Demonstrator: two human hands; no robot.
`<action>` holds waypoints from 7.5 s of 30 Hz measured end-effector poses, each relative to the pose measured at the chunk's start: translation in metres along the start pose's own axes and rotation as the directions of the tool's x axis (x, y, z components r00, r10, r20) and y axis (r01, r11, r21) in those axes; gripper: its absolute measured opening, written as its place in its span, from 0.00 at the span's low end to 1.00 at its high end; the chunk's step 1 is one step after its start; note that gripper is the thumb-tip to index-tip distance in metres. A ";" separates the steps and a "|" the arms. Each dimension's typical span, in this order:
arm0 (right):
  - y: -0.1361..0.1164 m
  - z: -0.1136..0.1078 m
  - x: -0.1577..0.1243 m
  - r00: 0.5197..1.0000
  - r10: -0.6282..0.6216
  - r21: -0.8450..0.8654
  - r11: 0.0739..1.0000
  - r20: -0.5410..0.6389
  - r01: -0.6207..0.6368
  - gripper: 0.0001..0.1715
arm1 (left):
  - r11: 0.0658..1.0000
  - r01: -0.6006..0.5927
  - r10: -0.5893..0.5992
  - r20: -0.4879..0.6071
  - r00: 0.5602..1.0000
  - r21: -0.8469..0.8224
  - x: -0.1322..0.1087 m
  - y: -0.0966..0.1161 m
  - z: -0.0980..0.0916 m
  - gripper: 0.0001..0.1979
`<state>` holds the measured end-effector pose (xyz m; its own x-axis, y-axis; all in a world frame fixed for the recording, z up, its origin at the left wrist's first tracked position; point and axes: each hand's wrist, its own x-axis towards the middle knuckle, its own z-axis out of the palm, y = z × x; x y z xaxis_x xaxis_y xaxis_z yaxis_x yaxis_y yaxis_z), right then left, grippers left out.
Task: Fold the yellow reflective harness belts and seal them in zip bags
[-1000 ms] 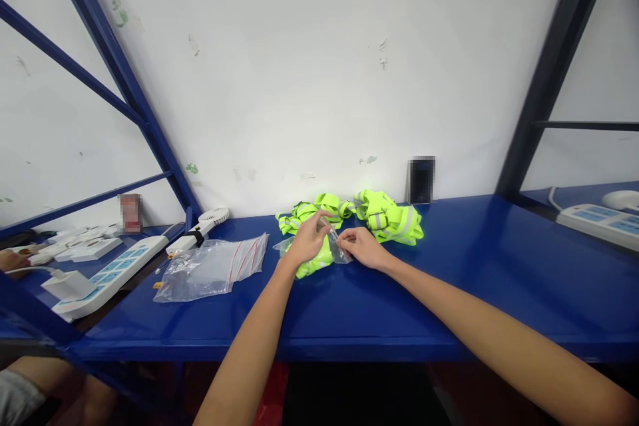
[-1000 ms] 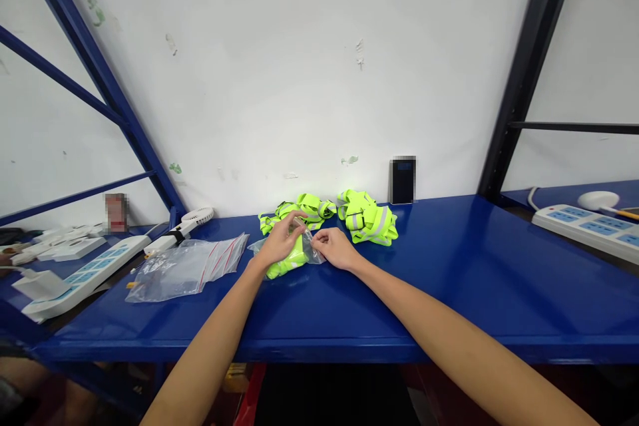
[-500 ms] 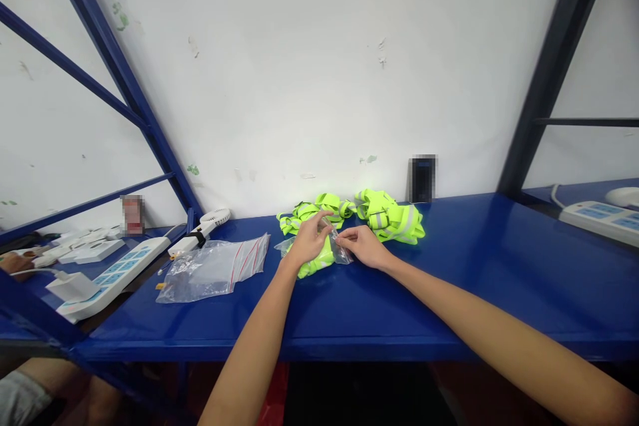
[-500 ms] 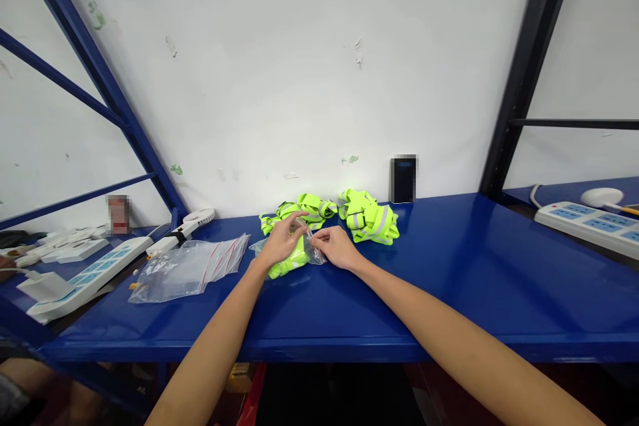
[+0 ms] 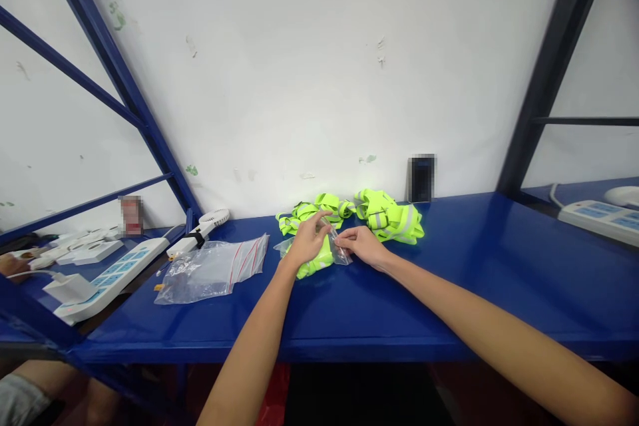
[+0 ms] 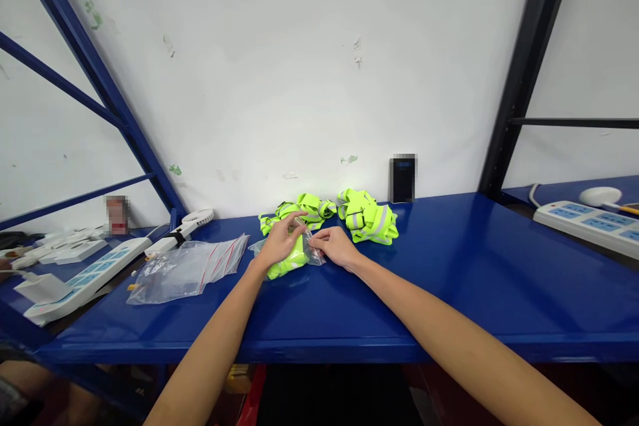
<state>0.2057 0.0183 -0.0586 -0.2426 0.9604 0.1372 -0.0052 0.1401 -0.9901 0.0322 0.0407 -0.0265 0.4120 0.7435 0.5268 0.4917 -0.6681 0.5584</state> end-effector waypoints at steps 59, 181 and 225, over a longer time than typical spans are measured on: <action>-0.001 0.003 -0.001 0.996 -0.065 -0.155 0.986 -0.061 0.055 0.12 | 0.991 0.067 -0.054 -0.116 0.992 0.112 0.004 -0.007 0.002 0.13; -0.041 -0.005 0.137 0.994 -0.110 -0.953 0.303 -0.001 0.032 0.34 | 0.705 0.544 -0.434 -0.330 0.839 0.455 -0.011 -0.060 0.001 0.15; -0.016 -0.021 0.015 0.950 -0.040 0.274 0.953 -0.309 0.129 0.14 | 0.583 0.617 -0.269 0.592 0.760 -0.528 -0.017 -0.027 -0.047 0.34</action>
<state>0.2226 0.0357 -0.0395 0.0699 0.9814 0.1787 -0.3017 0.1915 -0.9340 -0.0245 0.0443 -0.0205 0.6348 0.7619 -0.1289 0.1359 0.0542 0.9892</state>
